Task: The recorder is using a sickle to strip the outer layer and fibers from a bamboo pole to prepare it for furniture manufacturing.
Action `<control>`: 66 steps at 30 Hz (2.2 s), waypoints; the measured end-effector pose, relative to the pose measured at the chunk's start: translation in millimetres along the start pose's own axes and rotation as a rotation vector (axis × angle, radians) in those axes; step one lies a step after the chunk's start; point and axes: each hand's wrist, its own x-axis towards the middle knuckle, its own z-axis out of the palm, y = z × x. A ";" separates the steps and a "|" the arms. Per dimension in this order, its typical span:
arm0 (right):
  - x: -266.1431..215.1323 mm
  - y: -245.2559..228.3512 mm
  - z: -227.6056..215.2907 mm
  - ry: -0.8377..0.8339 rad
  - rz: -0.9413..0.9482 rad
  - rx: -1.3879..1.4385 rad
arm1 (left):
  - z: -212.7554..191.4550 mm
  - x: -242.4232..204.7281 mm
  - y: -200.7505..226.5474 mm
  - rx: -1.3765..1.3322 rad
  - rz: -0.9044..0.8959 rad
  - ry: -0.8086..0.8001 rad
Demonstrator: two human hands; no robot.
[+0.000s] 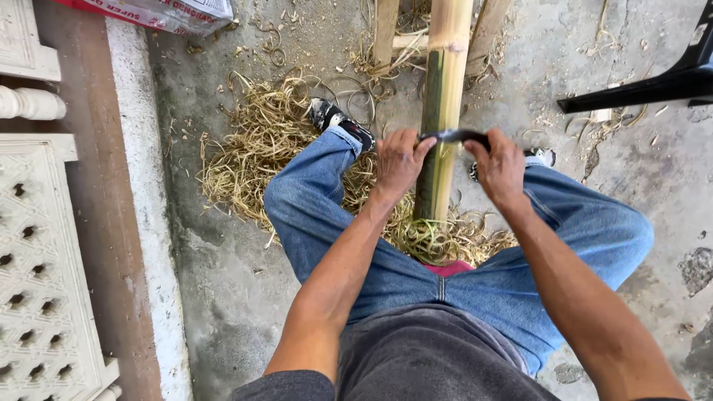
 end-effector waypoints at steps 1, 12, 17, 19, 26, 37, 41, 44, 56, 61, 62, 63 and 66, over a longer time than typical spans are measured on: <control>-26.4 -1.1 0.1 -0.002 0.006 0.000 | -7.7 -23.5 4.6 -0.001 -0.001 -0.007; -90.1 30.5 -1.5 -0.662 0.259 0.073 | -68.4 -62.2 9.8 -0.371 -0.221 -0.568; 66.0 19.1 0.8 -0.263 -0.006 0.047 | -7.2 58.6 -33.8 -0.192 0.028 -0.199; 115.4 26.1 4.6 -0.220 0.006 0.010 | 7.5 106.3 -34.6 -0.103 0.034 -0.147; 155.2 30.3 8.9 -0.081 0.114 0.056 | 11.8 149.7 -23.5 0.037 -0.009 -0.041; -12.7 13.9 6.4 -0.076 0.076 0.032 | -15.3 -2.8 -1.4 0.021 0.151 -0.005; -100.7 2.5 -3.6 -0.180 0.080 0.002 | -38.4 -87.9 10.6 -0.017 0.119 -0.222; -131.9 8.5 -8.2 -0.475 0.144 -0.087 | -63.4 -109.6 19.8 -0.113 0.108 -0.380; 105.0 4.6 -11.9 -0.334 0.102 0.052 | -12.1 92.5 -25.0 -0.028 -0.039 -0.228; 158.7 15.4 -0.5 -0.098 0.111 0.020 | 9.4 149.8 -33.7 -0.046 -0.056 -0.021; 154.5 14.7 -1.2 -0.063 0.071 -0.010 | 9.7 143.9 -34.0 -0.031 -0.040 -0.001; 149.7 14.2 -2.0 -0.029 0.031 -0.039 | 10.3 137.5 -33.9 -0.016 -0.024 0.018; 111.3 14.1 -2.9 -0.015 -0.003 -0.047 | 2.4 103.6 -25.3 -0.013 -0.022 -0.011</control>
